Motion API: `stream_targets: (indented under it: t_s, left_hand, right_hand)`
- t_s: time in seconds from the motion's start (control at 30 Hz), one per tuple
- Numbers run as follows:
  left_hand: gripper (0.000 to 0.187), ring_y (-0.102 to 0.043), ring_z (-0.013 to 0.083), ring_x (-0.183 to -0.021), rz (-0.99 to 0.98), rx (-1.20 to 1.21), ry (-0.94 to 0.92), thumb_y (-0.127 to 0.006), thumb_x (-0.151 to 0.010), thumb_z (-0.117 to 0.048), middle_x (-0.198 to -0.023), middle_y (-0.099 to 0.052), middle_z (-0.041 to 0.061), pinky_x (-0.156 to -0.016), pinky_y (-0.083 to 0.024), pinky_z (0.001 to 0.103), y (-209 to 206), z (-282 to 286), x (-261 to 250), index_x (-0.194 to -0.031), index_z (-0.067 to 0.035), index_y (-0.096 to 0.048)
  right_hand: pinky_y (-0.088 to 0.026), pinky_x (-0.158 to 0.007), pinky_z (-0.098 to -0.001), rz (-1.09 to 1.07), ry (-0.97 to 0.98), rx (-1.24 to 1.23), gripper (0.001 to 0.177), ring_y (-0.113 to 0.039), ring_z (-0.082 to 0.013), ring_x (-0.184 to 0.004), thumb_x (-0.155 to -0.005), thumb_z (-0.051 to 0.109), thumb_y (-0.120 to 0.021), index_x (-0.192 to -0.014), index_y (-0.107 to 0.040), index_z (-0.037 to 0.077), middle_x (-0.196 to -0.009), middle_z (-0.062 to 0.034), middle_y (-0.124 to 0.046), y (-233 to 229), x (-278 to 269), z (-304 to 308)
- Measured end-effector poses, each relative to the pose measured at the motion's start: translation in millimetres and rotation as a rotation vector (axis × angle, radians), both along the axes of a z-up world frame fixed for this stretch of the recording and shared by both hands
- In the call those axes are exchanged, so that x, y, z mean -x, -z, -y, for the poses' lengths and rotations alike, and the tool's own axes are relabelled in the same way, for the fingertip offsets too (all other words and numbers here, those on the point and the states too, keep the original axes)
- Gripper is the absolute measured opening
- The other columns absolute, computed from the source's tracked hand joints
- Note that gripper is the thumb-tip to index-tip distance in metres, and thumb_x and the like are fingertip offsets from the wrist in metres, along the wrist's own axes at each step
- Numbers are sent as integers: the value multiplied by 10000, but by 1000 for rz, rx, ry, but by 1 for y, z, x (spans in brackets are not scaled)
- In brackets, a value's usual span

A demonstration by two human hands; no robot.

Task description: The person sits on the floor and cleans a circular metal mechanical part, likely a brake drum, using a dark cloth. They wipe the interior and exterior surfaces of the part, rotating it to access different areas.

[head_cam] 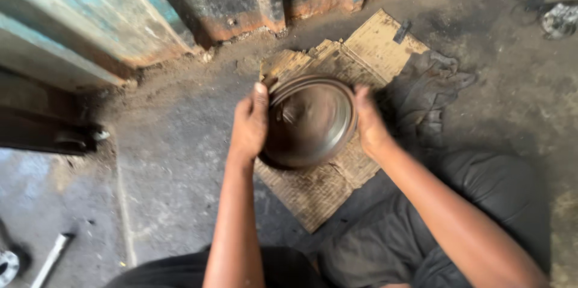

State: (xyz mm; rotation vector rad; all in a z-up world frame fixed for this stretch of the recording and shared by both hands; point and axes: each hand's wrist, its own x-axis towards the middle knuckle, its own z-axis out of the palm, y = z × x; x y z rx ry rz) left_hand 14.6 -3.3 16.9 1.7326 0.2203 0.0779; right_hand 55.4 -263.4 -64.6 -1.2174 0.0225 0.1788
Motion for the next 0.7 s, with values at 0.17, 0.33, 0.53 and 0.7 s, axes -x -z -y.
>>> stream_targets:
  t_s: [0.17,0.33,0.53,0.7]
  left_hand:
    - [945,-684,301,-1106,355,407,49,-255,-1025,-759,-1116,-732,167,-1071,-512,449,-34,11,12,-1318,43,-660]
    - [873,-676,295,-1117,345,440,-13,-307,-1010,-739,-1120,-723,157,-1080,-498,462,-41,32,15,-1239,26,-659]
    - [768,-691,279,-1063,382,421,-190,-371,-1039,-663,-1091,-725,170,-988,-530,438,-36,1,16,-1166,31,-676]
    - [702,-710,273,-1004,374,465,-277,-412,-1044,-595,-1049,-746,172,-926,-554,417,-33,-12,15,-1177,40,-679]
  right_hand:
    - [-407,-1071,-371,220,-10,-206,625,-611,-238,-1092,-975,719,-441,-911,-642,131,-1005,-72,-703,-78,-1,19]
    - [-457,-912,-341,163,-157,-137,569,-607,-187,-871,-1045,596,-482,-812,-615,94,-880,-62,-658,-73,0,14]
    - [-475,-775,-348,250,109,314,416,-579,-169,-794,-1091,367,-584,-852,-621,28,-826,-51,-645,-40,-3,20]
    - [-502,-797,-450,749,-95,1134,269,-624,-267,-855,-998,280,-629,-930,-671,23,-877,-106,-668,-70,29,-5]
